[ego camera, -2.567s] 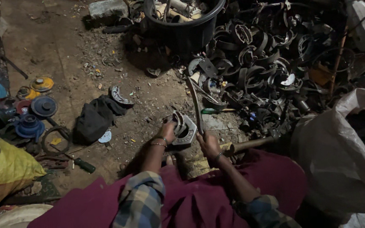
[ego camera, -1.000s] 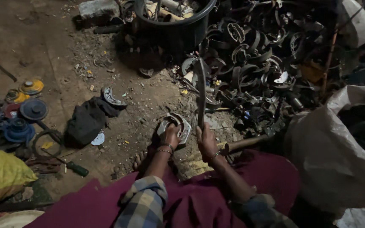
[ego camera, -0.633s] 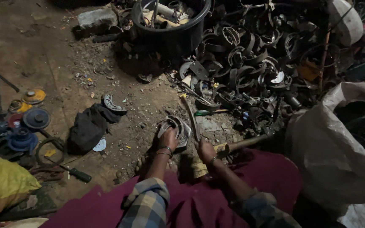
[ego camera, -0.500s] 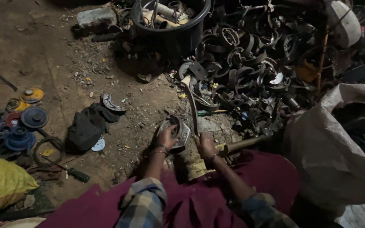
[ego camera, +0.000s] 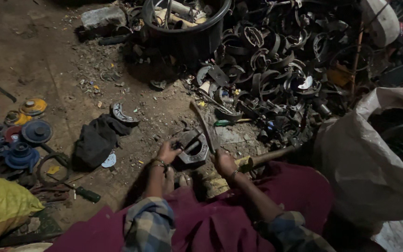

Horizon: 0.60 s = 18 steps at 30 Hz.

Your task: The person sits on the ground holding a curved blade against a hexagonal metal block and repeatedly strikes the blade with a hammer, repositioning the blade between strikes. They continue hammering along the blade and finally set the hammer and blade down.

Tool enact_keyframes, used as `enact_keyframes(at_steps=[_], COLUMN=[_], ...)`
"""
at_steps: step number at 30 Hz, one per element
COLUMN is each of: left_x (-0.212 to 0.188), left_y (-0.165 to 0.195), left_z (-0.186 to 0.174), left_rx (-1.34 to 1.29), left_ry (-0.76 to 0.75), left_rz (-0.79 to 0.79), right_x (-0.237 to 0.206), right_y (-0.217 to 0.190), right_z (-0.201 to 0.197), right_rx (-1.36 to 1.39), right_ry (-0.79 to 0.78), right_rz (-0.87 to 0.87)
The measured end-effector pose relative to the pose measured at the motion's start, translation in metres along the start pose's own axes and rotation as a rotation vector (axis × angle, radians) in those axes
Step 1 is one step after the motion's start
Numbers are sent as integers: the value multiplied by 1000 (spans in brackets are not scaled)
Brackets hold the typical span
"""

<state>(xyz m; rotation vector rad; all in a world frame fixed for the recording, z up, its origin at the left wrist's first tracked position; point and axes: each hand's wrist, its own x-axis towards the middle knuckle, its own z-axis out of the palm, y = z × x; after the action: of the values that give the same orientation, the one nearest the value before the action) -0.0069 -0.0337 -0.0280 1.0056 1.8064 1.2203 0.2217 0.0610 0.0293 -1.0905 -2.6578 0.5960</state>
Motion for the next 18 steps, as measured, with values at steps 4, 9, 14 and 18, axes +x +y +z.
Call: enact_keyframes(at_steps=[4,9,14,18], left_x=[5,4,8,17], left_y=[8,32,32,20], left_z=[-1,12,26,23], left_rx=[-7,241,477,491], left_ry=[-24,64,120,107], left_rz=[136,122,-10,59], right_x=[-5,-7,-4,9], right_y=[1,2,3,0], right_z=[6,7,-4,-25], right_rx=[-189,14,73,162], right_ry=[-174,-197,-248,223], right_rz=[-92,43,71,-195])
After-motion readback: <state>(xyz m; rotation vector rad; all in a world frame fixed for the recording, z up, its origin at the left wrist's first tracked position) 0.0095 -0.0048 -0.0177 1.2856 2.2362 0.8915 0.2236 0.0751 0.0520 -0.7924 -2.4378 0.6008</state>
